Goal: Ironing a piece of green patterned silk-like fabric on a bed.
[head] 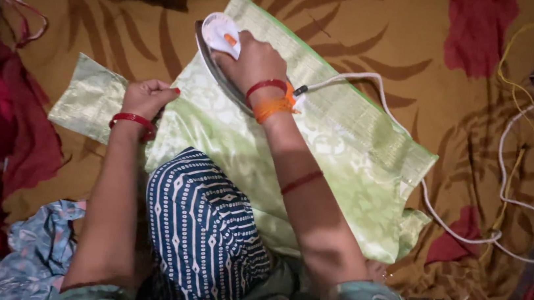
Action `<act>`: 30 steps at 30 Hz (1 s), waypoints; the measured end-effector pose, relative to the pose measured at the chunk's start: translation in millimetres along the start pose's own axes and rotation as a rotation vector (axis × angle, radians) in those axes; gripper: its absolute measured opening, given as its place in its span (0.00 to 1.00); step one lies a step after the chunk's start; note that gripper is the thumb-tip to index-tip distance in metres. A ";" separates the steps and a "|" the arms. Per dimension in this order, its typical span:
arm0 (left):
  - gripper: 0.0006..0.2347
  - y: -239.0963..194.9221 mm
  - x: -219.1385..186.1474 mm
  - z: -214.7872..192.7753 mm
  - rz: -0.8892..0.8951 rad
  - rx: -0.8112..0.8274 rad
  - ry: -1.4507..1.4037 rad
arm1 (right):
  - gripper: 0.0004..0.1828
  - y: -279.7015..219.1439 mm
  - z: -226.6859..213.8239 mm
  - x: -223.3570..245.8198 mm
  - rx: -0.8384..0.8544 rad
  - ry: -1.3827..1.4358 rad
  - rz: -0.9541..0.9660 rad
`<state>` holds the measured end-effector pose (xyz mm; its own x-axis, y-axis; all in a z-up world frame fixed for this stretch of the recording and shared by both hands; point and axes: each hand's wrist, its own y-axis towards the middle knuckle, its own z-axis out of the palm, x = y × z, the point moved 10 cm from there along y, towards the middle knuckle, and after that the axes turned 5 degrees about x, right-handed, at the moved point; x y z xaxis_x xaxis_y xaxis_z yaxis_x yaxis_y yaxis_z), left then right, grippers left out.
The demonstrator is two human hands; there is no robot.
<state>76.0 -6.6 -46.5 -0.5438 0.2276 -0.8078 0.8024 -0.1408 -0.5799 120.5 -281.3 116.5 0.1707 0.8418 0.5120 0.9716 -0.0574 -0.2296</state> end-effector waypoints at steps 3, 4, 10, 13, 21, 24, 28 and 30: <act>0.05 2.3 0.3 -0.3 0.008 0.013 0.004 | 0.32 17.1 -6.4 5.5 -0.014 -0.010 0.007; 0.05 4.2 1.1 -2.7 0.011 0.009 0.004 | 0.32 15.7 -6.9 8.5 -0.015 -0.009 0.003; 0.05 14.9 17.4 -2.7 0.039 0.043 0.013 | 0.32 -26.5 -5.2 -16.6 -0.058 0.027 0.102; 0.05 17.8 14.5 -6.6 0.097 0.017 0.046 | 0.32 -45.5 -1.4 -29.3 -0.057 0.038 0.121; 0.05 8.0 6.1 -4.6 0.063 0.017 0.003 | 0.32 -24.6 -4.9 -33.0 -0.066 0.016 0.127; 0.05 11.0 13.7 -6.7 0.048 0.009 0.004 | 0.32 -1.3 -18.1 -28.4 -0.097 0.041 0.116; 0.05 0.5 -2.1 -0.9 0.037 -0.002 -0.016 | 0.31 32.3 -22.8 -34.3 -0.149 0.073 0.139; 0.06 4.3 4.7 -3.0 0.025 0.003 -0.006 | 0.31 41.3 -25.2 -39.2 -0.163 0.047 0.172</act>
<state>77.7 -3.2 -52.5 -0.5251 0.2185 -0.8225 0.8151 -0.1489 -0.5599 158.1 -330.2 107.8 0.3397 0.7866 0.5157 0.9405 -0.2866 -0.1824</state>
